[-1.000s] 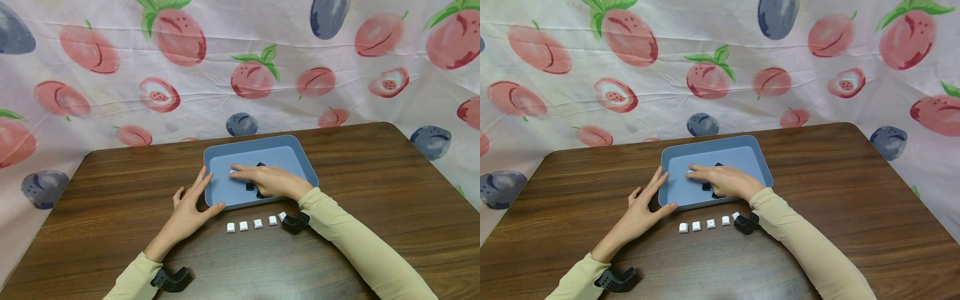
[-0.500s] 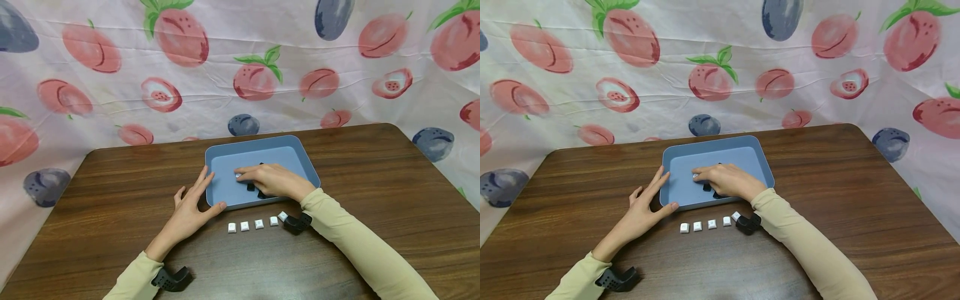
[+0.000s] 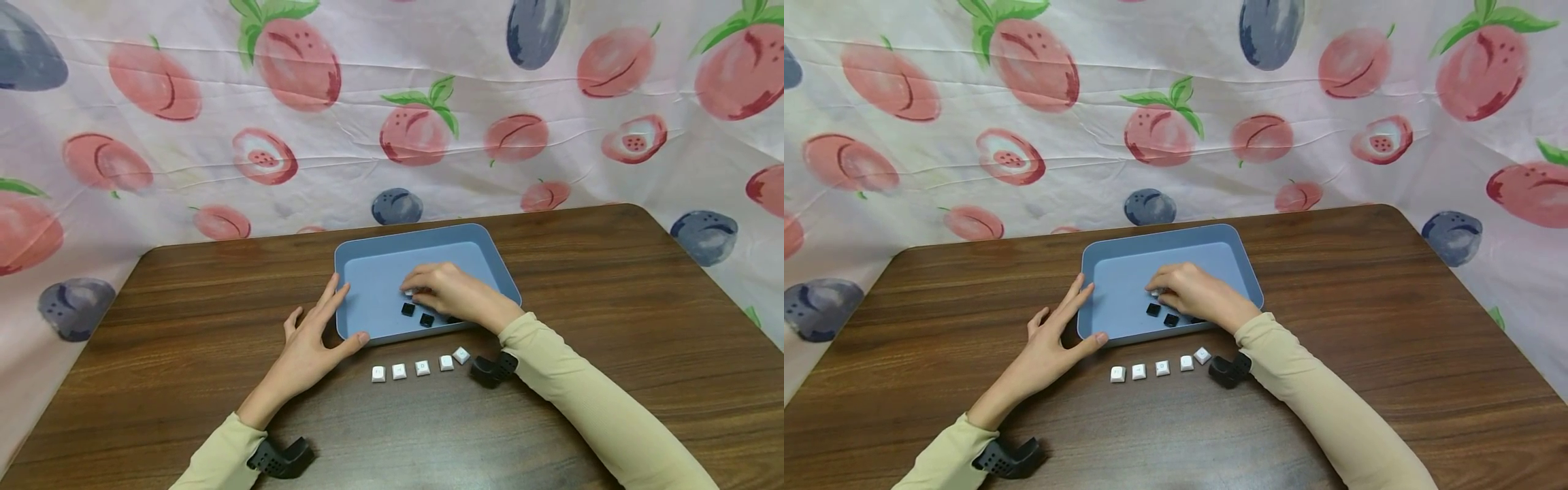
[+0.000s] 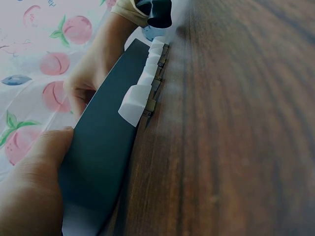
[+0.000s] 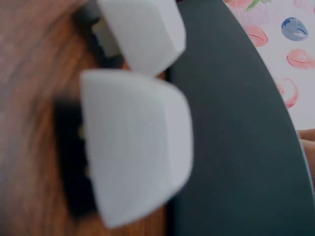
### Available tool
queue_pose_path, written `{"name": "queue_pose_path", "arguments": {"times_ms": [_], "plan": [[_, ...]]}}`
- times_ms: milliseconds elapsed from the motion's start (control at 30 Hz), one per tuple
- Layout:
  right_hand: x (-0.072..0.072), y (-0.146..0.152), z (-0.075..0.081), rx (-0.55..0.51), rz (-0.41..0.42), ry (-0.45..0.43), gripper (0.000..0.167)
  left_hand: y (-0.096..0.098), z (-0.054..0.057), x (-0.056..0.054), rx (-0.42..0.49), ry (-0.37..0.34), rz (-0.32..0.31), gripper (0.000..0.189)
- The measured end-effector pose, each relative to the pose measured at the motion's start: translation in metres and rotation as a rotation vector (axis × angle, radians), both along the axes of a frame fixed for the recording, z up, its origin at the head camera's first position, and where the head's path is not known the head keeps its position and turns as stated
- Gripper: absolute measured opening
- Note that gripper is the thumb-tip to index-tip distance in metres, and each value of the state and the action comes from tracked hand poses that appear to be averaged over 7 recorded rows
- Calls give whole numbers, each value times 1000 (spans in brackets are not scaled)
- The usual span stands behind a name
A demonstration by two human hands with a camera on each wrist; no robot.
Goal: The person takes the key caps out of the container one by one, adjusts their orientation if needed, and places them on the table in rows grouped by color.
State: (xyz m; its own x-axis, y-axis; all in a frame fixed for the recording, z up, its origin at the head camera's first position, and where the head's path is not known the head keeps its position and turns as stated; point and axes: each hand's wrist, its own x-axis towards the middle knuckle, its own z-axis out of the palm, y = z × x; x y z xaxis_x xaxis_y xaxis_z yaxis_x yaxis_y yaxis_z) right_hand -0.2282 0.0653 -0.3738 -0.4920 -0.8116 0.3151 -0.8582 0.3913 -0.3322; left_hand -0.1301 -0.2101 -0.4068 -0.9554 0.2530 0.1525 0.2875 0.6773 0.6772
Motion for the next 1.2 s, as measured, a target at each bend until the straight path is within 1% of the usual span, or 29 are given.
{"name": "queue_pose_path", "arguments": {"times_ms": [167,267,433,567,667,767,867,967,1033,1200], "plan": [[2,5,-1,-89,-65,-71,25,-1,-1,0,3,5,0,88],[3,9,-1,-135,-90,-114,25,-1,0,0,5,6,0,88],[5,18,-4,-179,-116,-146,26,-1,0,0,7,7,-2,88],[7,24,-6,-202,-141,-148,26,-1,0,1,10,9,-3,88],[8,27,-6,-237,-181,-175,25,0,1,1,11,11,-3,87],[11,31,-5,-315,-233,-249,25,0,1,1,11,12,-5,87],[16,36,-3,-405,-275,-284,24,1,0,0,11,12,-6,87],[23,41,-2,-488,-289,-267,24,0,-1,0,10,11,-4,88],[28,45,-2,-540,-281,-252,24,0,-1,0,9,11,-1,88],[42,58,-8,-592,-242,-135,25,0,0,0,4,7,1,88]]}}
